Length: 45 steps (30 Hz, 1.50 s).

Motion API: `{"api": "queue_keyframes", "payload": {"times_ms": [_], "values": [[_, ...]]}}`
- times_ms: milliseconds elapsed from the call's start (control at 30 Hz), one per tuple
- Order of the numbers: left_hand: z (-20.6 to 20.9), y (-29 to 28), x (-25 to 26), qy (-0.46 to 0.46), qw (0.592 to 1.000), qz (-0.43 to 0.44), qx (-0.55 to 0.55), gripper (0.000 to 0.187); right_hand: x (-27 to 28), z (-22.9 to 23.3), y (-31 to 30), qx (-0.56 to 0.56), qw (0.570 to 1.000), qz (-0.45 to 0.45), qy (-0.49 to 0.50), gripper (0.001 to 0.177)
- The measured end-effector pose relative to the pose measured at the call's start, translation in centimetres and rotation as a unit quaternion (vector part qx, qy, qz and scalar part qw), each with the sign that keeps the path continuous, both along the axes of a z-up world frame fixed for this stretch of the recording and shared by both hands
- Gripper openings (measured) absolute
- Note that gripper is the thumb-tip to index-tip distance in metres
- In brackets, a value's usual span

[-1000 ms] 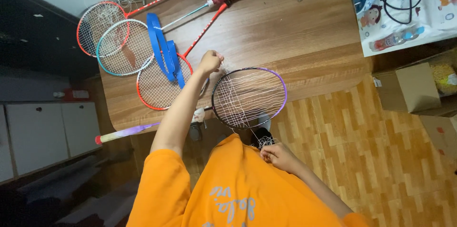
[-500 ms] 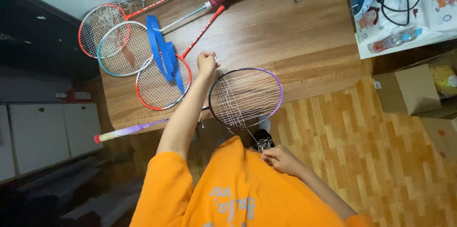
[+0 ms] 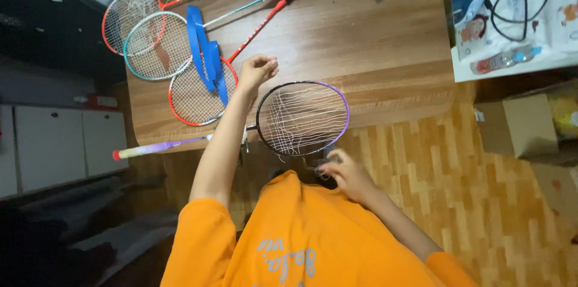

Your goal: Restringing a badminton racket by weaving the string through the frame and pulling it through.

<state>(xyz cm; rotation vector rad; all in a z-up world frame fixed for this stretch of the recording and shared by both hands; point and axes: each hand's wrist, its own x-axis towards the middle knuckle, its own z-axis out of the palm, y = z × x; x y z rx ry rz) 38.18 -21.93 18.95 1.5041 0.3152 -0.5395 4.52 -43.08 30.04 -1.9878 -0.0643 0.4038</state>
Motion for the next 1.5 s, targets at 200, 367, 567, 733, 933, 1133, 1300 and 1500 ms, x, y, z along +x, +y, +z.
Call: {"api": "queue_keyframes", "payload": {"times_ms": [200, 367, 567, 733, 933, 1133, 1300, 1500], "values": [[2.6, 0.9, -2.1, 0.002, 0.999, 0.053, -0.007, 0.027, 6.6, -5.1, -2.5, -0.135, 0.969, -0.151, -0.140, 0.015], [-0.8, 1.5, -1.0, 0.042, 0.998, 0.049, 0.000, 0.029, 15.9, -4.8, 0.7, -0.099, 0.970, -0.161, -0.154, 0.009], [-7.9, 2.4, -0.1, 0.162, 0.980, 0.086, -0.074, 0.023, 23.3, -6.8, 6.2, -0.069, 0.979, -0.176, -0.071, 0.016], [-5.5, 2.5, -0.6, 0.196, 0.966, 0.115, -0.123, 0.027, 25.6, -11.1, 7.8, -0.084, 0.968, -0.234, -0.029, 0.012], [-5.7, 4.7, -1.0, 0.012, 1.000, 0.017, 0.000, 0.040, 26.1, -7.9, 8.3, 0.033, 0.954, -0.285, 0.088, 0.016], [2.5, 4.5, -2.2, -0.429, 0.862, -0.007, 0.271, 0.017, 26.3, -7.5, 8.5, 0.145, 0.930, -0.311, 0.131, 0.019], [8.4, 4.0, -3.1, -0.506, 0.781, -0.196, 0.308, 0.033, 26.9, -7.3, 8.6, 0.172, 0.934, -0.294, 0.109, 0.021], [3.7, 5.1, -1.7, -0.380, 0.878, -0.190, 0.221, 0.023, 27.0, -5.3, 8.5, 0.222, 0.924, -0.288, 0.120, 0.021]]}}
